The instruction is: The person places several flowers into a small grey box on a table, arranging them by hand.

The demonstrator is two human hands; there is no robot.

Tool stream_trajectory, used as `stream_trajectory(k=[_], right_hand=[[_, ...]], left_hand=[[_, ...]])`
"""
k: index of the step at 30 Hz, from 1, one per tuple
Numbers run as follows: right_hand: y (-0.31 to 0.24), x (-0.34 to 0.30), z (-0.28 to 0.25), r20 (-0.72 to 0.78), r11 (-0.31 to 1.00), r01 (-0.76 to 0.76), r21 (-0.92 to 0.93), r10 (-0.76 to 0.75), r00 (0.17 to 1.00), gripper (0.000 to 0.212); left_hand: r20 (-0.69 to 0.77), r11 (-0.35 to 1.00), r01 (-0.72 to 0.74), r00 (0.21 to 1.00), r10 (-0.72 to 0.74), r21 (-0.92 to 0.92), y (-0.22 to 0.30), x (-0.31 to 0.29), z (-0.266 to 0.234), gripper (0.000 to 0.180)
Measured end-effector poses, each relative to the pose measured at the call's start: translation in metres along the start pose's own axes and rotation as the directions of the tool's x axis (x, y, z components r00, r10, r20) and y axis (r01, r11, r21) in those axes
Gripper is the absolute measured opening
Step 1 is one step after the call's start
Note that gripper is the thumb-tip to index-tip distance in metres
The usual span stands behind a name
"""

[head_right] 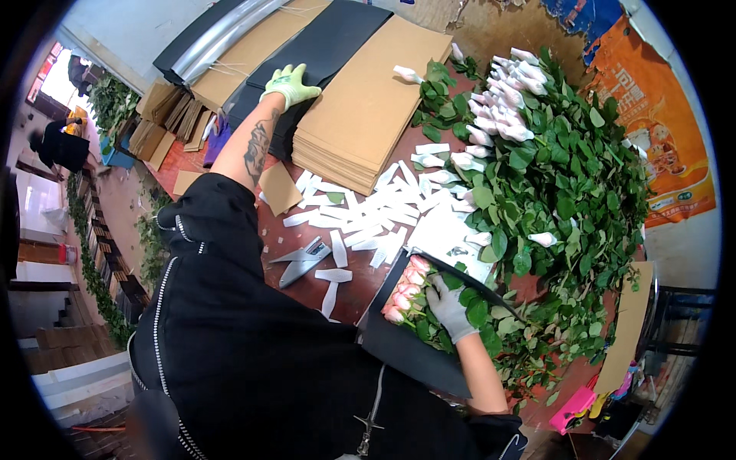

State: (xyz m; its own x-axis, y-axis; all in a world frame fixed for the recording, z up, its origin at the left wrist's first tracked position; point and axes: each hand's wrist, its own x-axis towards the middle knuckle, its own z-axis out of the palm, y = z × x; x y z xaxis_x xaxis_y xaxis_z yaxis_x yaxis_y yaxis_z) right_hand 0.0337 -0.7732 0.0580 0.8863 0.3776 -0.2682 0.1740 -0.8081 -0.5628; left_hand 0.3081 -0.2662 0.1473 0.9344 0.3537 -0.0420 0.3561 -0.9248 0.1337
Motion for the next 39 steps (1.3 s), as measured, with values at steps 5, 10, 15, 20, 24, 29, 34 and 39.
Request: stream_trajectory(k=[5,10,15,20,24,29,34,39], right_hand=[[0.021,-0.003,0.014,-0.105,0.996,0.054,-0.064,-0.061,0.993,0.029],[-0.007,-0.001,-0.004,-0.137,0.995,0.095,-0.013,-0.096,0.986,0.022],[0.0,-0.002,0.0,-0.161,0.995,0.088,-0.036,-0.093,0.983,0.023],[-0.011,-0.006,-0.018,-0.009,0.997,0.059,-0.042,-0.06,0.998,0.031],[-0.115,-0.017,-0.099,0.133,0.91,0.389,0.139,-0.407,0.904,0.027],[-0.174,-0.046,-0.151,0.021,0.287,0.101,0.953,-0.392,0.92,0.05],[-0.221,0.007,-0.171,0.584,0.395,-0.43,0.812,-0.522,0.622,0.076],[-0.237,0.015,-0.146,0.329,0.67,-0.022,0.742,-0.335,0.883,0.069]], left_hand=[[0.2,0.994,0.093,0.975,-0.101,0.048,0.003,0.011,0.0,0.093],[0.194,1.0,-0.007,0.981,0.002,0.027,-0.002,0.028,-0.025,0.061],[0.033,0.921,-0.239,0.97,0.241,0.306,0.003,0.042,-0.021,0.027],[-0.397,0.926,-0.246,0.85,0.348,0.286,-0.005,0.021,-0.063,0.037],[-0.748,0.886,-0.432,0.528,0.402,0.171,0.006,-0.104,-0.105,0.032],[-0.753,0.772,-0.601,0.602,0.266,-0.207,0.065,-0.229,-0.101,0.015],[-0.881,0.801,-0.535,0.473,0.02,-0.269,0.104,-0.334,-0.08,0.018],[-0.897,0.802,-0.565,0.433,0.09,-0.192,0.135,-0.38,-0.05,0.029]])
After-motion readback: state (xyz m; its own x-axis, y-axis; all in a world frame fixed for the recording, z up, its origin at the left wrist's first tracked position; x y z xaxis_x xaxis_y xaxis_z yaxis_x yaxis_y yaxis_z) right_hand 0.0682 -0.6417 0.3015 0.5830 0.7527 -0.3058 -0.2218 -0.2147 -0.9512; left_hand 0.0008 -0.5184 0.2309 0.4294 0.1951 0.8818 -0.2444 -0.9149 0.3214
